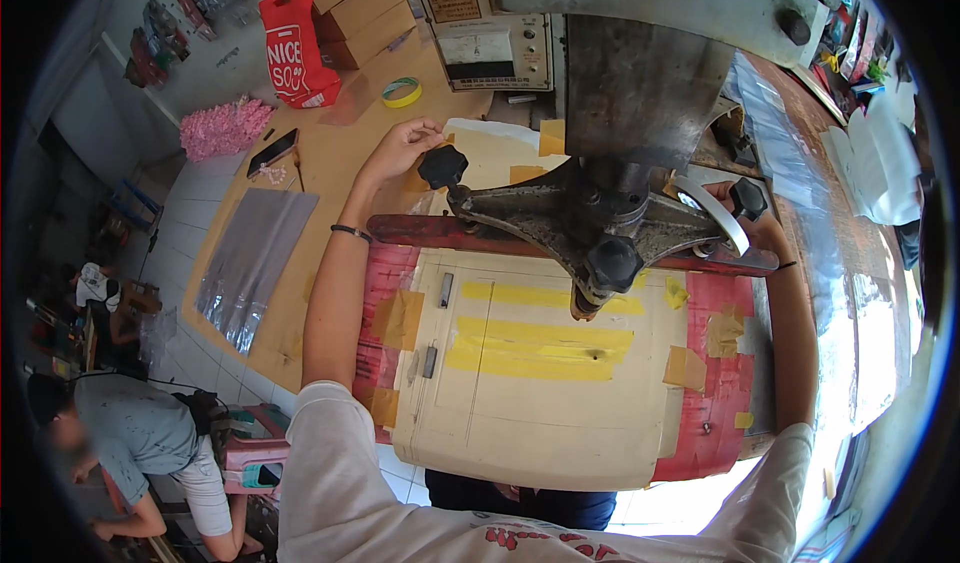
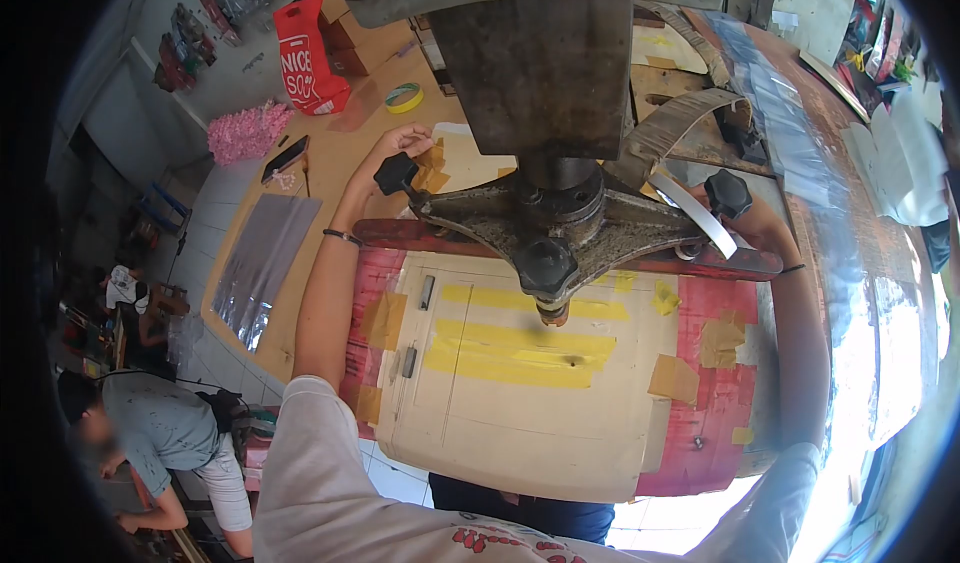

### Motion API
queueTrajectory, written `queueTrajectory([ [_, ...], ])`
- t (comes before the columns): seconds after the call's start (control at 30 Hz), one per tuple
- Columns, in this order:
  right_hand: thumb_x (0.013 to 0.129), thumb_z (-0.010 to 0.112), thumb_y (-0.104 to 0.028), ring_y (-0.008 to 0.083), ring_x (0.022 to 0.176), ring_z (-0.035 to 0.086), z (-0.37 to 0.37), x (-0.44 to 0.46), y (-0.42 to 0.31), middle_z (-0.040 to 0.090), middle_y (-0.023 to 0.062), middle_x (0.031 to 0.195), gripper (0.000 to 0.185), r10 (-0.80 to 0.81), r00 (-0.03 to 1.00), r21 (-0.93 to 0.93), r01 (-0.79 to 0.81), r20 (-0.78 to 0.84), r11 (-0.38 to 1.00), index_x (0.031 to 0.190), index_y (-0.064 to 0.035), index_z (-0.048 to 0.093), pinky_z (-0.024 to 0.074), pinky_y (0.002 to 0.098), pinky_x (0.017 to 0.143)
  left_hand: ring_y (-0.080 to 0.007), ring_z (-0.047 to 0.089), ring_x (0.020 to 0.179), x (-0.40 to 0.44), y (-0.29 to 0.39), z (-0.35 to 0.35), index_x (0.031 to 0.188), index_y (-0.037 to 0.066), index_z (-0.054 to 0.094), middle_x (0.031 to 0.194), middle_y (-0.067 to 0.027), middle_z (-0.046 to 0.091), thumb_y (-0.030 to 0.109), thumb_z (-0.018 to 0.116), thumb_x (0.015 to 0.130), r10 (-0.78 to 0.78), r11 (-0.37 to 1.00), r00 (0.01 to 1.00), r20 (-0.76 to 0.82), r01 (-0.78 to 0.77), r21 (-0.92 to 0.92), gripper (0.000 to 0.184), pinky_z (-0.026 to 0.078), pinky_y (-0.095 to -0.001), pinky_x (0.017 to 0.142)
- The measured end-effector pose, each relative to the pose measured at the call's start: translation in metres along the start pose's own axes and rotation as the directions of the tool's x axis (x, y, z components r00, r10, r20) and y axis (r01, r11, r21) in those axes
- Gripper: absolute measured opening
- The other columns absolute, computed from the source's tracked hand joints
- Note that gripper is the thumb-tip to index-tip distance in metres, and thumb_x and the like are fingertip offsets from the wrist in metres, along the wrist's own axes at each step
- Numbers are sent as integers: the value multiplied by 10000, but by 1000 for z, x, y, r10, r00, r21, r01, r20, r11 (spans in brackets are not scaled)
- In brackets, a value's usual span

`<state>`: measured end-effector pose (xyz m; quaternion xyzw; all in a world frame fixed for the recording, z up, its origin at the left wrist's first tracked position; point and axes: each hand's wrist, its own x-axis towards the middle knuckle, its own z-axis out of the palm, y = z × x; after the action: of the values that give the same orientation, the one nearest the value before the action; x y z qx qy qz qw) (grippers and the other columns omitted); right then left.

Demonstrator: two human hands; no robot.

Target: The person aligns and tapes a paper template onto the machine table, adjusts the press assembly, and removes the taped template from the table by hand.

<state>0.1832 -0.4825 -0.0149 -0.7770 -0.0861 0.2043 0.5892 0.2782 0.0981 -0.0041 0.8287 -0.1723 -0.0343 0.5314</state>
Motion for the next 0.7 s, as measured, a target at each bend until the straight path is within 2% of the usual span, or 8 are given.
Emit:
queueTrajectory([
  [0.1,848,576,61,124,1046,615,-2,1,3,680,42,1156,376,-12,1000,-8,12,-8,1000,1196,-51,664,491,270,870,-69,631,901,0,1,-4,1083,44,655,952,-18,696,163,637,985,-12,1000,1000,16,12,9,156,484,-223,833],
  [0.2,858,577,52,121,1041,614,0,-1,0,680,39,1152,363,-20,1000,-22,20,8,1000,1194,-54,665,490,267,864,-45,592,851,1,-1,-5,1073,62,658,922,16,661,212,687,959,15,999,1000,17,-15,-44,191,465,-203,741],
  [0.3,872,578,40,112,1027,612,2,-2,-1,682,33,1137,342,-22,1000,-21,22,-6,1000,1187,-58,668,491,262,847,-77,635,942,-2,0,-8,1080,48,662,969,-11,694,166,651,975,8,999,999,36,-7,-31,159,484,-234,869],
  [0.7,890,582,22,81,939,608,1,-1,1,688,1,1077,313,7,999,-12,-8,-36,1000,1171,-73,685,477,237,757,-74,635,953,-9,16,-14,1074,38,669,992,1,692,167,678,954,-6,996,993,119,16,-82,176,483,-235,885],
])
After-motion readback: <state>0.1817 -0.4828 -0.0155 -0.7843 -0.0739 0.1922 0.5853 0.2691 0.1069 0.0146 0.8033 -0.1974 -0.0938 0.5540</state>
